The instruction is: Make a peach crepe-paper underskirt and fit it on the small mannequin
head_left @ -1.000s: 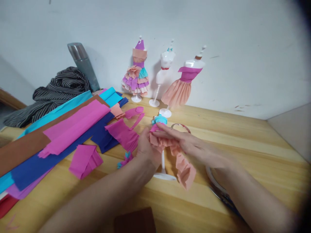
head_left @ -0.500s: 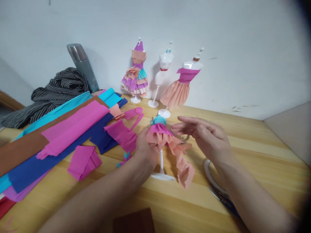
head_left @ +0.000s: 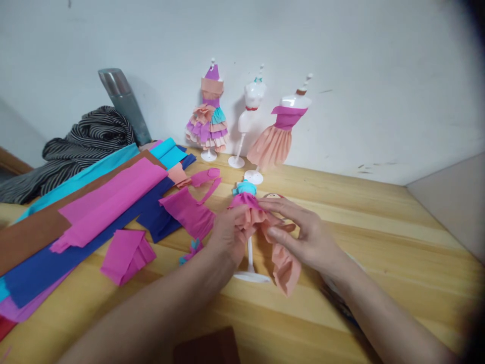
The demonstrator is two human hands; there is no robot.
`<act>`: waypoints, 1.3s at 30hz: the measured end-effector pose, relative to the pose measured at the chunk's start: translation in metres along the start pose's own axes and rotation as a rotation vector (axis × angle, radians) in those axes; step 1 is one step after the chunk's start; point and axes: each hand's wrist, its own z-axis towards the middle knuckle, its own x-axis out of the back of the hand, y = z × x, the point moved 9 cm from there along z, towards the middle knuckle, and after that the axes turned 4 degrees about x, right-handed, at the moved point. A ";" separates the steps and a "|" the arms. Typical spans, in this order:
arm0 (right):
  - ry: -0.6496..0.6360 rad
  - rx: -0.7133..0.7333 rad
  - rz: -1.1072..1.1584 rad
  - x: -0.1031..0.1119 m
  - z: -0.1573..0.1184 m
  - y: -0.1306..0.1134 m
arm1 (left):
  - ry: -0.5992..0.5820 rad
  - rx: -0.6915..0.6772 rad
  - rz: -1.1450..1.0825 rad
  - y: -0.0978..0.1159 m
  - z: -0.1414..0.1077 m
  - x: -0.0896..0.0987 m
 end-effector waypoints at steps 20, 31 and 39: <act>-0.035 0.158 -0.146 -0.008 0.001 -0.021 | -0.028 -0.071 0.019 0.000 -0.001 0.003; -0.138 -0.064 0.133 -0.009 0.012 0.013 | 0.071 -0.016 -0.117 0.005 -0.001 0.008; -0.305 -0.165 0.342 -0.030 0.020 0.025 | 0.116 0.010 -0.187 0.002 -0.001 0.012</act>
